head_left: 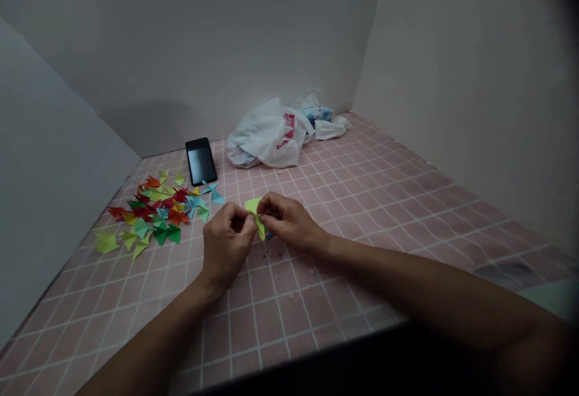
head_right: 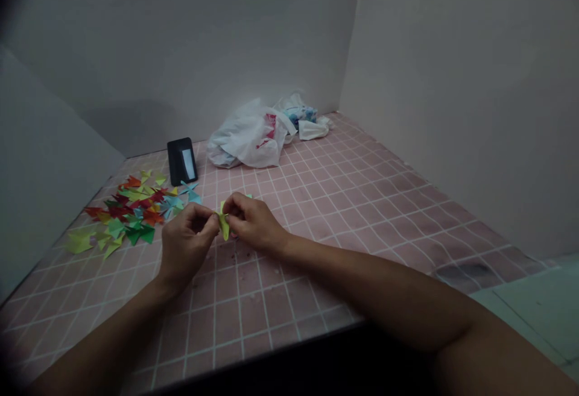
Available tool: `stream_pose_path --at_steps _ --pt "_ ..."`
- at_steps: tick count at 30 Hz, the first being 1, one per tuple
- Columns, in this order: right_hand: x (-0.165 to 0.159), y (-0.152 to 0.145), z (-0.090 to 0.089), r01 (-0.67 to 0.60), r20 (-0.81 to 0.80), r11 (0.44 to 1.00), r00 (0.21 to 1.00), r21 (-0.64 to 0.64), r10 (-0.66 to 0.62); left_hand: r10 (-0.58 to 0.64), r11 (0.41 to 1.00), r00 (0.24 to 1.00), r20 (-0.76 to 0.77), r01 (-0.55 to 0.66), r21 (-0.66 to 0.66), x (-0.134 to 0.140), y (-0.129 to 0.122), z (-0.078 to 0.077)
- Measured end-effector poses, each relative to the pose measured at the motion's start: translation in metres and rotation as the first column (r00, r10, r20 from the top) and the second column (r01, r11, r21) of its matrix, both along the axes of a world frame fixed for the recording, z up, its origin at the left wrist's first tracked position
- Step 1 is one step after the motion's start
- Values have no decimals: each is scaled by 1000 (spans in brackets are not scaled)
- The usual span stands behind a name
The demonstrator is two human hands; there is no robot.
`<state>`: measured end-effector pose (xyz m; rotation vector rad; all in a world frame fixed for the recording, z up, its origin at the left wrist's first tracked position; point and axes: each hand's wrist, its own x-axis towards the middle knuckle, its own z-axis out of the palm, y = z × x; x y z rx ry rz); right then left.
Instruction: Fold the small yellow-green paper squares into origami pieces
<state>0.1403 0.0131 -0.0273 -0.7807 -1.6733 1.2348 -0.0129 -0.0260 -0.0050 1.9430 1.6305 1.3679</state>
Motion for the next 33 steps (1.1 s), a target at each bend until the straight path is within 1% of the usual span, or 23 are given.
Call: stream_pose_path --at_steps 3,8,12,15,20,24,29,33 --pt "2 1 1 -3 10 1000 1000 19 3 -25 999 999 36 26 -40 -1 1 -2" --pt "4 3 3 11 28 1000 1000 19 -11 -104 985 975 196 129 -118 -1 2 -6" --pt "5 3 5 15 48 1000 999 22 -16 -104 984 975 194 129 -122 0 2 -3" --pt "4 4 5 -13 37 1000 999 8 13 -90 986 978 190 114 -121 0 1 0" --pt "3 6 2 -49 -18 995 999 -82 48 -100 982 973 210 130 -134 0 0 0" --pt "3 7 0 -62 -55 989 997 -132 55 -122 975 957 265 165 -148 1 1 1" --pt "4 8 0 -67 -53 988 997 -137 60 -146 960 933 329 214 -180 2 2 1" --pt "4 9 -1 -87 -60 987 995 -132 80 -126 962 937 324 196 -191 1 3 0"
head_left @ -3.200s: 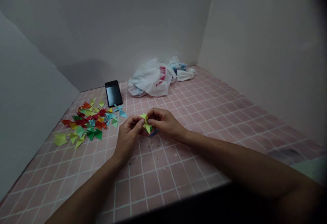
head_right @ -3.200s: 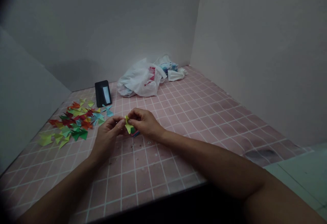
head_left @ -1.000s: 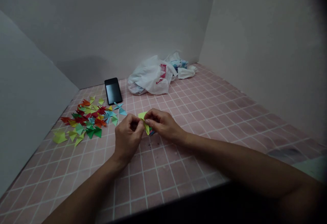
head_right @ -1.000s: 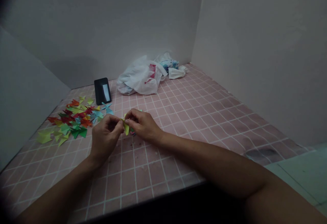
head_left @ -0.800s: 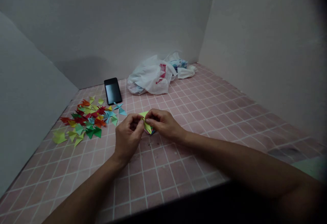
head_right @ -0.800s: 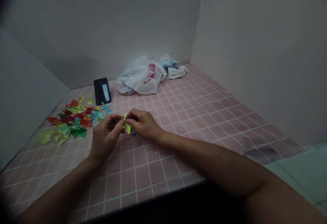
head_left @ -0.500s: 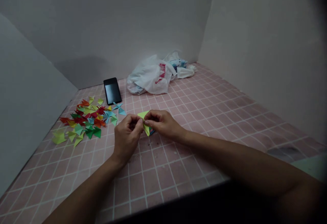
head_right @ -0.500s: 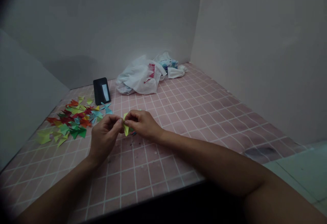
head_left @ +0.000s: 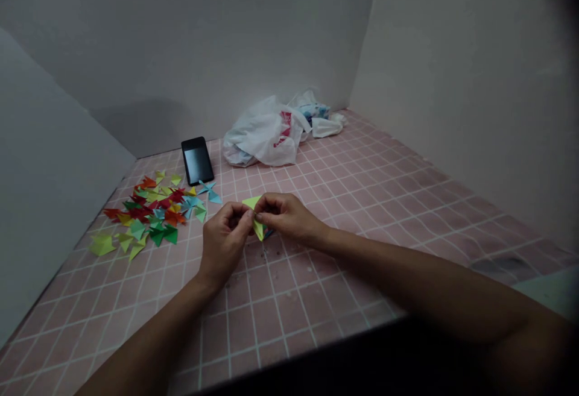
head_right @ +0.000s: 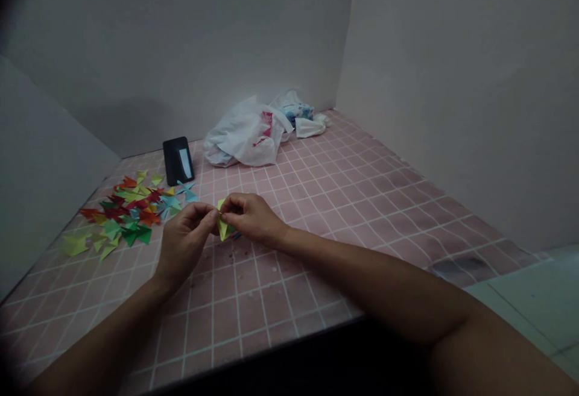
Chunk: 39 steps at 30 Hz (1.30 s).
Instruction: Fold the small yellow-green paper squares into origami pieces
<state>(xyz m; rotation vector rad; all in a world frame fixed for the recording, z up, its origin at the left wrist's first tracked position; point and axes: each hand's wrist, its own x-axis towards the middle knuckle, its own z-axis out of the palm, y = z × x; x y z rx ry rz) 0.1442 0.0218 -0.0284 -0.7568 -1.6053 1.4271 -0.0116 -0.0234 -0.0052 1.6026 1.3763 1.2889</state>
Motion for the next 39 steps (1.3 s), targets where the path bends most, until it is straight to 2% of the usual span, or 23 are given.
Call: stream_pose_path --at_steps 6,11,14,18,26,30,33,39 --pt "0 -2 2 -14 1 1000 1000 -21 14 32 999 999 -25 -32 10 -1 -1 -1" --pt "2 -3 9 -23 -89 994 996 -110 13 -58 991 968 246 85 -100 -2 1 -4" --pt "2 -2 11 -6 -105 993 994 -115 -6 -72 983 950 304 119 -141 -3 4 -6" --pt "2 -3 11 11 -98 997 995 -82 -19 -60 974 939 338 130 -188 -1 5 -7" --pt "2 -5 11 60 -30 998 998 -22 -61 -58 978 953 299 113 -173 -2 4 -6" --pt "2 -4 10 103 59 989 992 104 -109 -58 982 972 226 97 -164 -4 4 -8" --pt "3 -3 10 136 104 969 982 205 -160 -66 978 971 228 109 -180 -4 4 -9" --pt "3 -2 9 136 94 963 982 234 -162 -50 966 956 289 119 -228 0 3 -5"
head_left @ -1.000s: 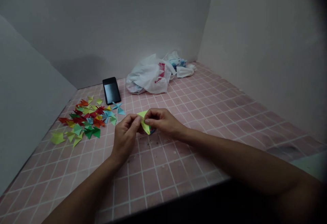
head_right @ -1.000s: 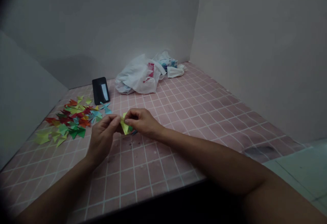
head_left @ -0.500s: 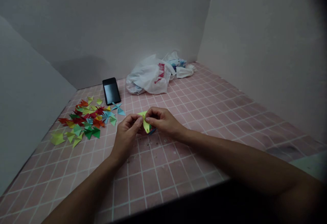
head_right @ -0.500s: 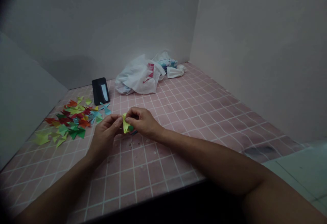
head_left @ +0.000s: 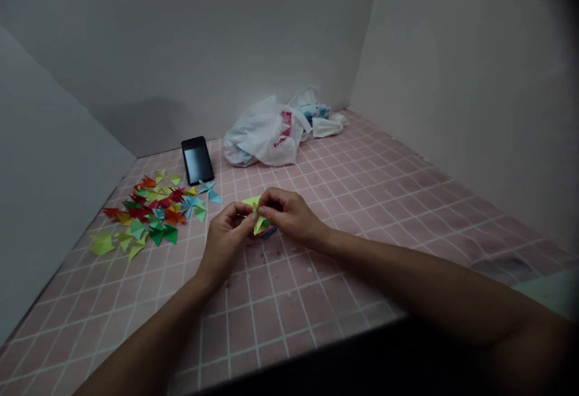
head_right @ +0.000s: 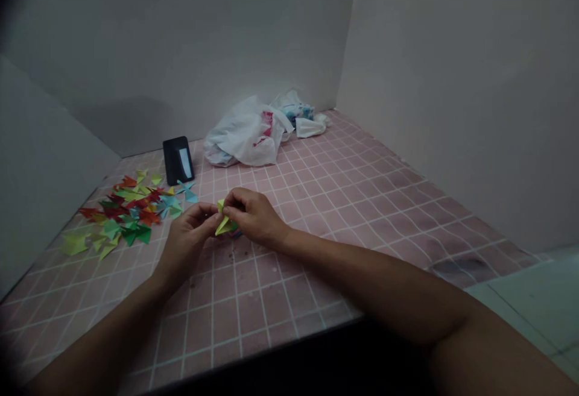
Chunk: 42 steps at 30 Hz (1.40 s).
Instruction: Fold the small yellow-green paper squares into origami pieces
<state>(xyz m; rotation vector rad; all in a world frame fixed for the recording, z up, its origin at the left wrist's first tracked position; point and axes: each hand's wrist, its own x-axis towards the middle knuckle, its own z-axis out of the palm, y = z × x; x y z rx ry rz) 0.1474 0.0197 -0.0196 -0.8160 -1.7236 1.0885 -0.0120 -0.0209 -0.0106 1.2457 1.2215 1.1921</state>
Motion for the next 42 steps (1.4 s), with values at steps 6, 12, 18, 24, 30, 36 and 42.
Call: stream_pose_path --at_steps 6,12,18,24,30,36,42 --pt "0 1 -1 -23 -16 997 1000 -68 22 3 1000 1000 4 -3 17 0 1 0" --pt "0 1 0 -35 -30 996 999 -78 33 -16 999 999 28 15 44 -1 1 -4" --pt "-1 1 -2 -64 -47 994 997 -90 60 -4 1000 997 71 3 10 -1 1 -5" --pt "-1 0 -2 -73 -67 990 996 -118 66 -1 1000 993 120 2 -12 -1 3 -6" --pt "-1 -2 1 -83 -73 983 995 -165 72 -2 1000 995 96 1 14 -2 4 -5" --pt "0 -1 0 -129 -132 968 986 -217 102 5 999 999 37 -7 53 -1 4 -2" --pt "-1 2 -4 -140 -170 962 980 -234 101 3 997 1000 16 -4 72 -1 4 -3"
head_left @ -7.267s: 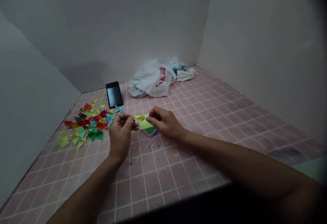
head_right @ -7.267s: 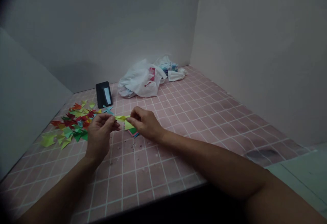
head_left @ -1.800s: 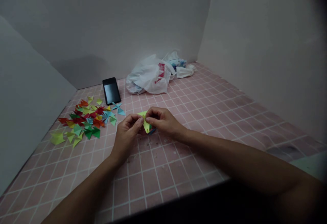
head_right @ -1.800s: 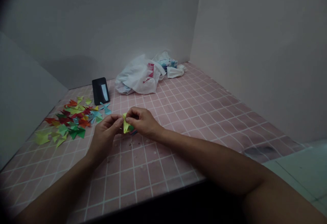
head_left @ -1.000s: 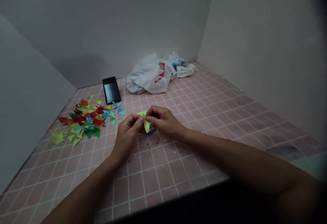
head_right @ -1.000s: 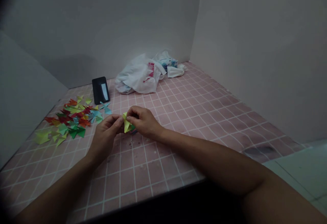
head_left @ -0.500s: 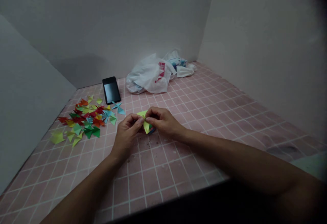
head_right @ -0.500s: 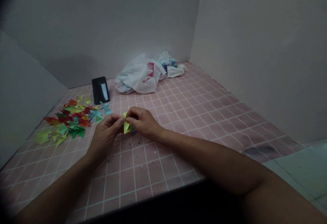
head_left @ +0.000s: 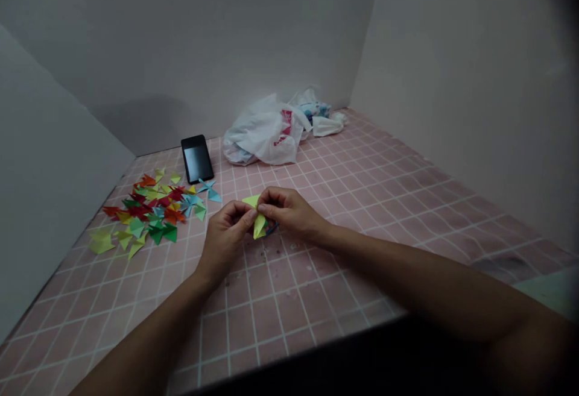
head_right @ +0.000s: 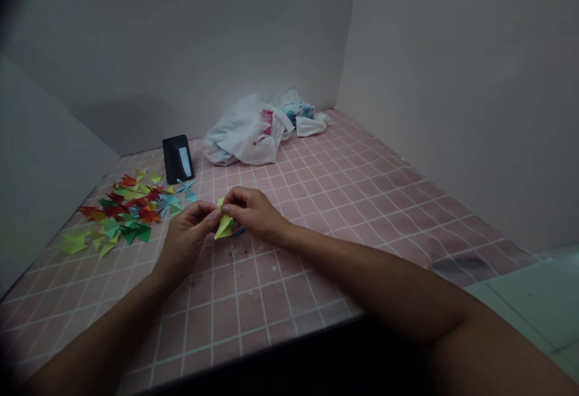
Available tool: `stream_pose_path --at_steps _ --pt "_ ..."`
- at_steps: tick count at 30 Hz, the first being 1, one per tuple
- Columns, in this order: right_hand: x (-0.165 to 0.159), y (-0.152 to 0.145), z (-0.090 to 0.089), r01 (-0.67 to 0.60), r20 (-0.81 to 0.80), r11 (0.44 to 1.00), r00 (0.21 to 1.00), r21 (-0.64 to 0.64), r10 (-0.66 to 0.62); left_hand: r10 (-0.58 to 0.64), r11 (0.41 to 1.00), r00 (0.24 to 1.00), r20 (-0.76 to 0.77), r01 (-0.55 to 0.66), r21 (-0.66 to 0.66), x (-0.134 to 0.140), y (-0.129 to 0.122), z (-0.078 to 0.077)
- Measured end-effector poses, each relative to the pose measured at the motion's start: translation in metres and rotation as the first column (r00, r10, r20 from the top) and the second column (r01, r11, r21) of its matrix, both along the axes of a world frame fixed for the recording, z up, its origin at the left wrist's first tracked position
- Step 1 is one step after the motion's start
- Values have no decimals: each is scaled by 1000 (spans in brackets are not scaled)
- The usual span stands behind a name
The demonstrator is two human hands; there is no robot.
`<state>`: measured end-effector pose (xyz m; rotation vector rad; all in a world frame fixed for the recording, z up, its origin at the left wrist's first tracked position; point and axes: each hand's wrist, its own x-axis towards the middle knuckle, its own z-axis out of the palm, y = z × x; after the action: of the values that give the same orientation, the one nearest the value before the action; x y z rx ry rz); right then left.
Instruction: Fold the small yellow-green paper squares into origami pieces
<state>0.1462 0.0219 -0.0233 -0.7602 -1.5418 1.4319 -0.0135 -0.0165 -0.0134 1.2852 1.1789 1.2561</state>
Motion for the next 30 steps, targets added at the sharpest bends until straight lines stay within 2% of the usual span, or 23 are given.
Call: stream_pose_path --at_steps 8,13,24,30 --pt "1 1 2 -46 -26 997 999 -61 44 -29 999 999 28 30 -32 -3 1 -3" --pt "0 1 4 -24 -3 999 1000 -22 24 -65 994 995 79 71 -80 -3 1 -6" --pt "0 1 0 -22 1 1000 1000 15 22 -52 996 994 98 59 -68 -4 3 -7" --pt "0 1 0 -12 15 999 1000 47 12 -41 991 990 138 58 -119 -3 1 -7"
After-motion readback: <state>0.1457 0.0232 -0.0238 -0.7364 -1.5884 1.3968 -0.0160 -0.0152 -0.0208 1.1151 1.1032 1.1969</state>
